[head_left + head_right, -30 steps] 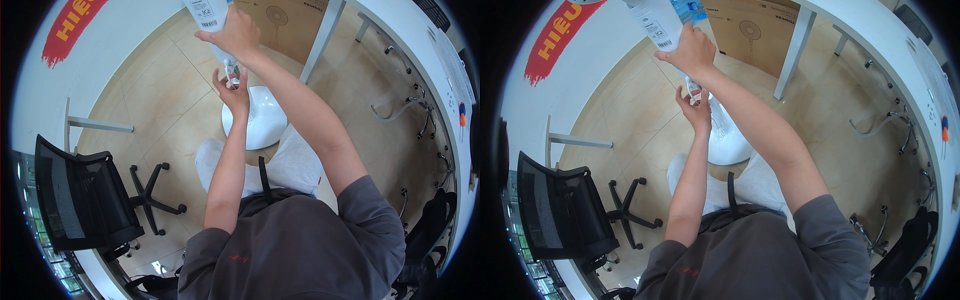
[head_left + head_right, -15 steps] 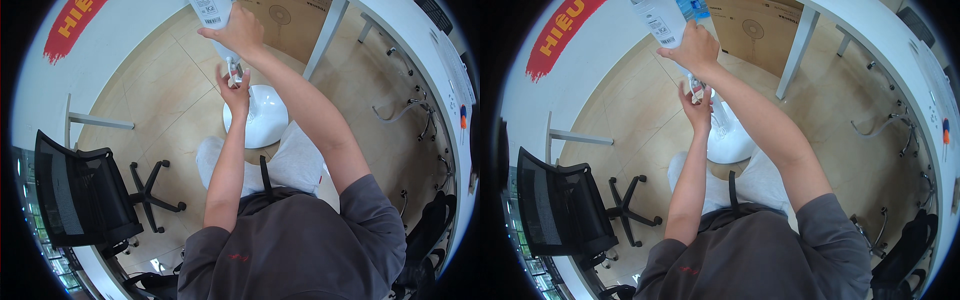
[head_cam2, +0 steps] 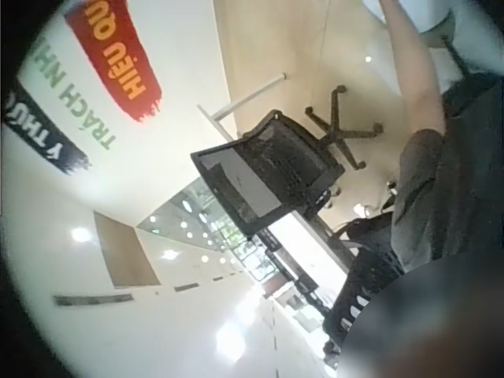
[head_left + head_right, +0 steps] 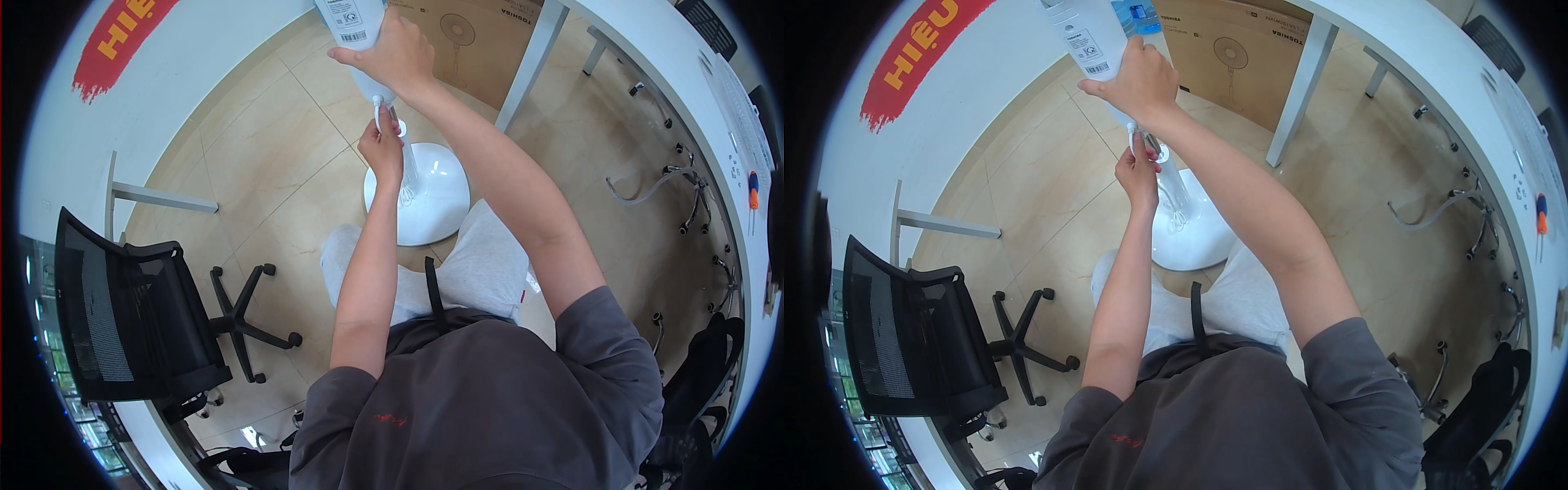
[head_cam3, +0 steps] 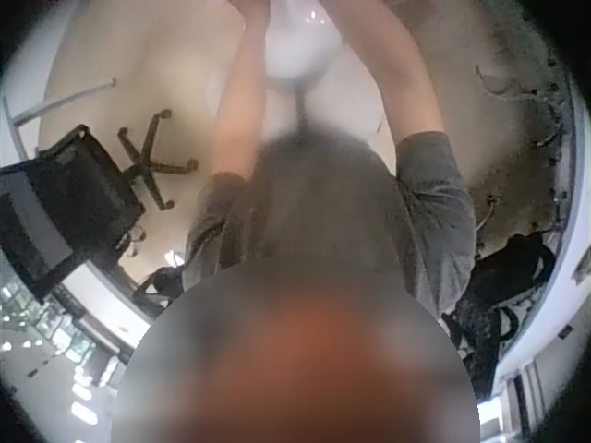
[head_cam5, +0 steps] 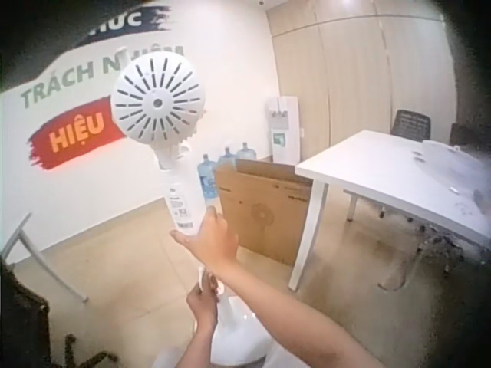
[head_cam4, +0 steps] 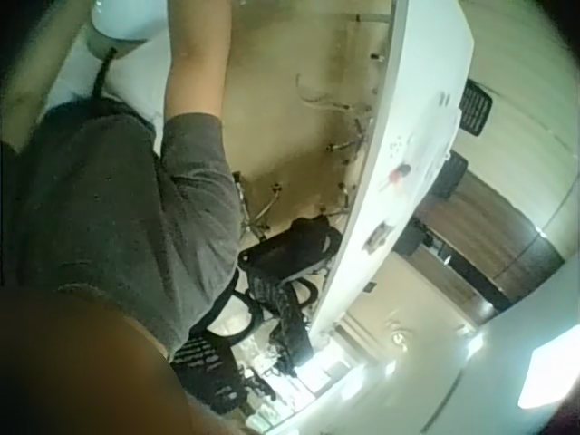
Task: Disassemble the base and stand of an electric fan using a screwdriver.
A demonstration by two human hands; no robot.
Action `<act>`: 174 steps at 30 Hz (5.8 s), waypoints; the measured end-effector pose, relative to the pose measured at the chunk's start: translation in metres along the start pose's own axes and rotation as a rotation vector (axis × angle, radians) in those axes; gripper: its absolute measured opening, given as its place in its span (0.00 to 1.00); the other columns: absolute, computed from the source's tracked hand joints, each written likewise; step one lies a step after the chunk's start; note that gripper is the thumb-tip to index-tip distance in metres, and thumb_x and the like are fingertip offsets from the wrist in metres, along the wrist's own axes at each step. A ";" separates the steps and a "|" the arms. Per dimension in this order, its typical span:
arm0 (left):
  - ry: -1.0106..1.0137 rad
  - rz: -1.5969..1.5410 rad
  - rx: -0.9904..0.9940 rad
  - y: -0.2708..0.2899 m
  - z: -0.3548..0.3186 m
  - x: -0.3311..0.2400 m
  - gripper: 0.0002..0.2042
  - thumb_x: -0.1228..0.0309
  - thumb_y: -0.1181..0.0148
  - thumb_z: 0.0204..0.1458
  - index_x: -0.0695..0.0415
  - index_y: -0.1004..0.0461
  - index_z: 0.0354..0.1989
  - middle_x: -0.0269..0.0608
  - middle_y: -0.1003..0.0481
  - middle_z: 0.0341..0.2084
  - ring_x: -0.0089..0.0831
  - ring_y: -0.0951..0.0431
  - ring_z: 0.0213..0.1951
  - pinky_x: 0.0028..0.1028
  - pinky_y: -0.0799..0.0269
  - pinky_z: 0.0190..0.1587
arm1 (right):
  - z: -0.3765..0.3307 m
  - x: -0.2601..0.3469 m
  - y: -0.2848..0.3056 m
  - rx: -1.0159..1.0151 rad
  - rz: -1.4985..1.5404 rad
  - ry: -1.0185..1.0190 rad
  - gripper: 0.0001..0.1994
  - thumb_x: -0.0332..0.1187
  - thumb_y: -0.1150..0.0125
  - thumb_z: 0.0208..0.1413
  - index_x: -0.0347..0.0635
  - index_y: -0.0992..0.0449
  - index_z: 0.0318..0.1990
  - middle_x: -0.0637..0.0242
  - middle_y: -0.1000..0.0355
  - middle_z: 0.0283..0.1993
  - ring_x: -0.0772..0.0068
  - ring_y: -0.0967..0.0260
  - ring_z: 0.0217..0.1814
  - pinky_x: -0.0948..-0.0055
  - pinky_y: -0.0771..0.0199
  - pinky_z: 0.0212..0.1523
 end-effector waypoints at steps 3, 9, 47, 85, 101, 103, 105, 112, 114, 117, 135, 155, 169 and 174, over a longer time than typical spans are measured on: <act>-0.056 0.067 -0.120 -0.009 -0.013 -0.008 0.15 0.61 0.37 0.58 0.62 0.27 0.37 0.36 0.28 0.22 0.20 0.33 0.16 0.21 0.38 0.19 | 0.001 -0.004 0.000 -0.004 -0.008 -0.011 0.43 0.60 0.23 0.29 0.29 0.29 0.45 0.51 0.24 0.36 0.55 0.22 0.36 0.60 0.22 0.33; -0.207 0.035 -0.081 -0.003 -0.006 -0.011 0.16 0.61 0.34 0.56 0.62 0.28 0.36 0.37 0.28 0.23 0.20 0.32 0.16 0.21 0.39 0.19 | 0.000 -0.002 -0.002 -0.010 -0.009 -0.009 0.43 0.60 0.23 0.29 0.29 0.29 0.45 0.51 0.24 0.36 0.55 0.22 0.36 0.60 0.22 0.33; -0.275 0.180 -0.069 0.011 0.000 -0.002 0.18 0.66 0.31 0.51 0.64 0.28 0.44 0.37 0.26 0.21 0.19 0.30 0.18 0.20 0.35 0.21 | 0.000 -0.002 -0.003 -0.061 -0.044 0.010 0.39 0.61 0.22 0.28 0.33 0.28 0.37 0.53 0.25 0.31 0.57 0.23 0.30 0.61 0.23 0.28; -0.391 0.499 -0.201 0.039 -0.002 0.014 0.10 0.71 0.37 0.49 0.67 0.25 0.25 0.44 0.25 0.16 0.30 0.26 0.19 0.27 0.30 0.27 | 0.000 -0.006 -0.001 -0.062 -0.023 0.042 0.41 0.61 0.23 0.30 0.30 0.29 0.39 0.51 0.25 0.32 0.55 0.23 0.31 0.61 0.23 0.30; -0.043 -0.146 0.232 0.036 0.002 0.029 0.10 0.65 0.56 0.62 0.59 0.39 0.43 0.36 0.35 0.30 0.23 0.34 0.29 0.23 0.40 0.33 | 0.001 -0.002 0.001 -0.017 -0.015 0.012 0.42 0.59 0.24 0.31 0.27 0.31 0.43 0.49 0.24 0.34 0.52 0.22 0.35 0.59 0.21 0.34; -0.052 -0.267 0.274 0.038 0.004 0.031 0.10 0.65 0.56 0.62 0.59 0.40 0.43 0.37 0.35 0.30 0.23 0.32 0.31 0.24 0.40 0.34 | 0.005 -0.008 -0.008 -0.010 0.053 0.019 0.41 0.55 0.23 0.32 0.27 0.32 0.44 0.49 0.24 0.35 0.49 0.22 0.37 0.60 0.21 0.37; -0.025 -0.349 0.144 0.036 0.002 0.029 0.11 0.62 0.54 0.64 0.57 0.39 0.40 0.36 0.33 0.31 0.25 0.29 0.35 0.26 0.37 0.36 | 0.008 -0.017 -0.014 -0.032 0.157 0.045 0.40 0.53 0.22 0.32 0.27 0.33 0.44 0.49 0.23 0.36 0.48 0.22 0.38 0.61 0.22 0.38; -0.184 -0.075 0.028 0.023 0.023 0.024 0.14 0.76 0.38 0.57 0.59 0.41 0.41 0.46 0.27 0.46 0.27 0.26 0.46 0.29 0.30 0.51 | 0.007 -0.009 -0.014 -0.073 0.462 0.035 0.32 0.41 0.22 0.32 0.30 0.31 0.42 0.48 0.22 0.37 0.53 0.21 0.40 0.62 0.22 0.43; -0.157 -0.146 0.104 0.007 0.028 0.022 0.14 0.78 0.38 0.56 0.59 0.41 0.40 0.46 0.26 0.45 0.28 0.25 0.45 0.27 0.28 0.48 | 0.009 -0.013 -0.015 -0.090 0.473 0.084 0.31 0.40 0.21 0.31 0.31 0.30 0.41 0.49 0.21 0.37 0.55 0.21 0.40 0.63 0.22 0.43; -0.089 -0.008 0.216 0.000 0.044 0.042 0.16 0.81 0.37 0.54 0.57 0.42 0.37 0.47 0.24 0.42 0.29 0.22 0.44 0.24 0.26 0.43 | 0.024 0.001 -0.007 -0.139 0.495 0.177 0.30 0.39 0.20 0.32 0.32 0.28 0.41 0.53 0.21 0.38 0.62 0.21 0.40 0.64 0.22 0.43; -0.261 0.254 0.323 0.025 -0.089 -0.016 0.14 0.62 0.42 0.61 0.60 0.35 0.33 0.46 0.22 0.25 0.36 0.20 0.31 0.34 0.28 0.34 | 0.081 0.144 0.230 -0.077 0.528 0.014 0.31 0.37 0.21 0.37 0.35 0.28 0.48 0.59 0.22 0.42 0.68 0.23 0.42 0.67 0.23 0.44; 0.067 0.186 0.509 -0.061 -0.176 -0.350 0.15 0.61 0.47 0.64 0.62 0.31 0.30 0.44 0.21 0.24 0.24 0.23 0.30 0.23 0.31 0.35 | 0.107 0.142 0.441 0.177 1.660 -0.408 0.28 0.53 0.33 0.40 0.38 0.30 0.40 0.56 0.28 0.33 0.60 0.23 0.28 0.63 0.17 0.29; 0.562 -0.097 1.022 -0.267 -0.123 -0.447 0.15 0.67 0.36 0.57 0.55 0.39 0.34 0.34 0.30 0.33 0.16 0.31 0.33 0.19 0.34 0.34 | 0.096 -0.029 0.402 -0.250 1.693 -0.909 0.27 0.54 0.34 0.45 0.36 0.28 0.38 0.58 0.27 0.32 0.60 0.24 0.28 0.61 0.17 0.31; 0.642 -0.075 1.004 -0.306 -0.097 -0.402 0.16 0.69 0.34 0.55 0.54 0.41 0.31 0.32 0.31 0.29 0.16 0.32 0.31 0.19 0.34 0.32 | 0.111 -0.089 0.416 -0.329 1.599 -0.943 0.30 0.56 0.36 0.45 0.39 0.30 0.46 0.58 0.28 0.31 0.60 0.24 0.27 0.62 0.18 0.30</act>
Point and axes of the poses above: each hand's wrist, its own z-axis towards the middle knuckle, its own y-axis out of the back of the hand, x = y × z, the point moved 2 cm from there along z, towards the middle knuckle
